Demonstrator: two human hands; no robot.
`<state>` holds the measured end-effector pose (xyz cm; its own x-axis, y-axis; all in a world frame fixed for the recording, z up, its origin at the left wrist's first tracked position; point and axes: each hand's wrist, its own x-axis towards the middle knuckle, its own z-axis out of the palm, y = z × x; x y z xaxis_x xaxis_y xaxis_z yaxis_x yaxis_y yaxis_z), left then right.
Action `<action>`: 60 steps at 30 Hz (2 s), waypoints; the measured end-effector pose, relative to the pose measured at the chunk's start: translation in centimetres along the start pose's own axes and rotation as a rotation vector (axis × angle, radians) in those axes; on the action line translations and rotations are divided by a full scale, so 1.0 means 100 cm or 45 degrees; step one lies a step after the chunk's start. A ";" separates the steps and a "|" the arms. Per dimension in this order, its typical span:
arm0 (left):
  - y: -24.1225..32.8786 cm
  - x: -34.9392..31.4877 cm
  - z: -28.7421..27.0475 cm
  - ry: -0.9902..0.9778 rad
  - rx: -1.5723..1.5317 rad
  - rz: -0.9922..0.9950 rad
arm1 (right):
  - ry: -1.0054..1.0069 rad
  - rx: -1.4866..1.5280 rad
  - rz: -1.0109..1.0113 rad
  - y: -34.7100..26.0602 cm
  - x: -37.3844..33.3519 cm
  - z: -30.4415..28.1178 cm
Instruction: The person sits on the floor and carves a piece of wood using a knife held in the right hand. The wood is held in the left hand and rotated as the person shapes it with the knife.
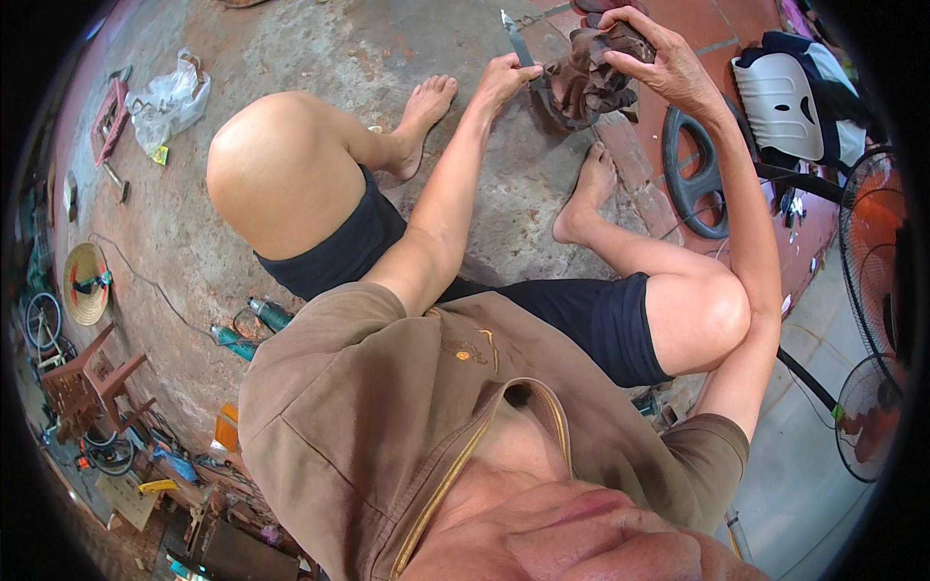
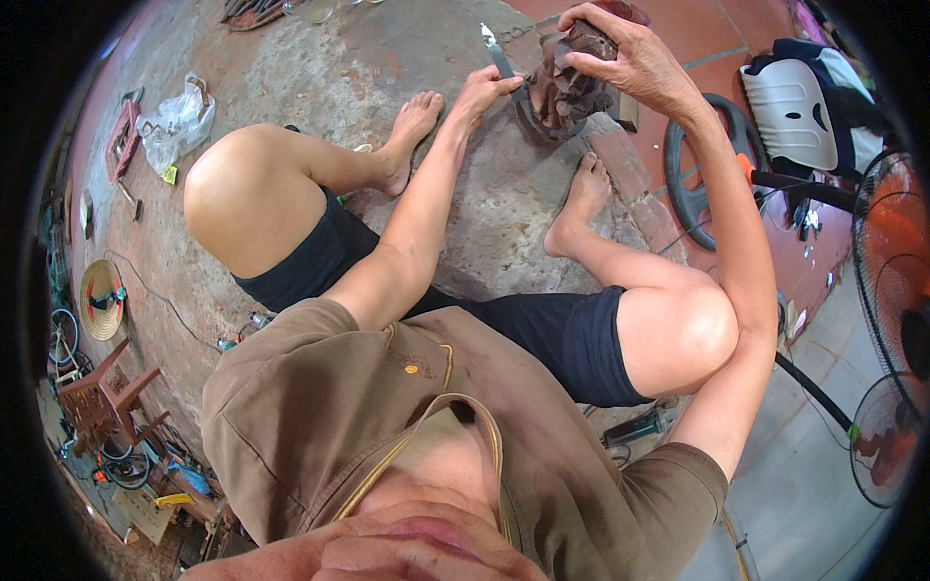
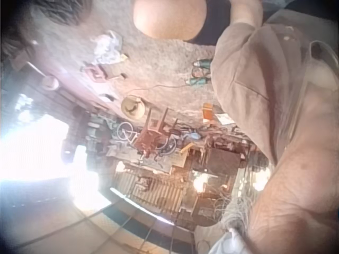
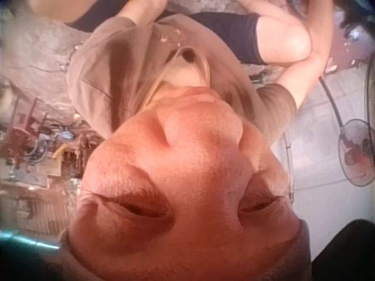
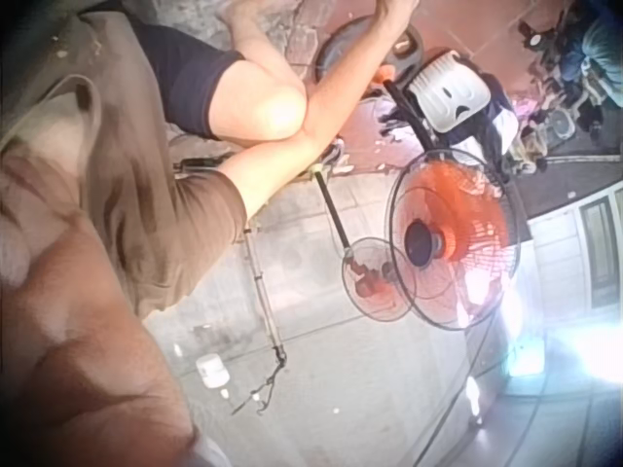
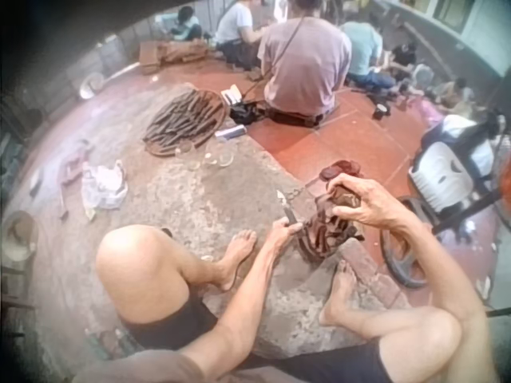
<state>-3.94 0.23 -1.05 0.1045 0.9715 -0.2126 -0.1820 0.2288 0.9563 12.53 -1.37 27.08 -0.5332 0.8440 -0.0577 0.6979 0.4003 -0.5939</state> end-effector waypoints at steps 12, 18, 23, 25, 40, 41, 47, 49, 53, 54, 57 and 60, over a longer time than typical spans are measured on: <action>0.005 0.024 0.021 0.282 0.053 0.069 | 0.011 -0.036 0.007 -0.002 -0.001 -0.003; 0.004 0.019 0.019 0.404 -0.273 -0.101 | 0.012 -0.017 -0.117 0.028 0.000 0.006; -0.004 0.007 0.007 0.277 -0.384 -0.030 | 0.004 0.004 -0.110 0.026 0.000 0.008; -0.014 0.008 0.014 0.120 -0.303 -0.010 | 0.012 -0.001 0.028 -0.003 -0.003 -0.005; -0.004 0.030 0.016 0.256 -0.267 -0.085 | 0.028 0.026 0.008 0.003 0.001 -0.004; -0.001 0.028 0.017 0.302 -0.386 -0.131 | 0.039 -0.004 -0.060 0.012 -0.001 -0.002; -0.004 0.008 0.008 0.125 -0.282 -0.116 | 0.066 -0.072 -0.198 0.040 -0.004 0.008; 0.001 0.000 0.013 0.006 -0.162 -0.141 | 0.060 -0.006 -0.121 0.041 -0.005 0.008; -0.002 0.016 0.007 0.099 0.007 -0.061 | 0.023 -0.003 -0.045 0.006 0.003 -0.001; 0.001 0.020 0.009 0.087 0.043 -0.024 | 0.021 -0.006 -0.031 0.003 0.001 -0.003; 0.008 0.025 0.016 0.112 0.003 0.016 | 0.026 0.006 -0.018 0.002 -0.001 -0.005; 0.008 0.023 0.020 0.238 -0.295 -0.086 | 0.039 0.019 -0.031 0.007 0.001 -0.005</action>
<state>-1.92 2.49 -0.34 -0.0543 0.9432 -0.3278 -0.4011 0.2801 0.8722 13.21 -0.80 27.10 -0.5349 0.8447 -0.0187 0.6776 0.4156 -0.6068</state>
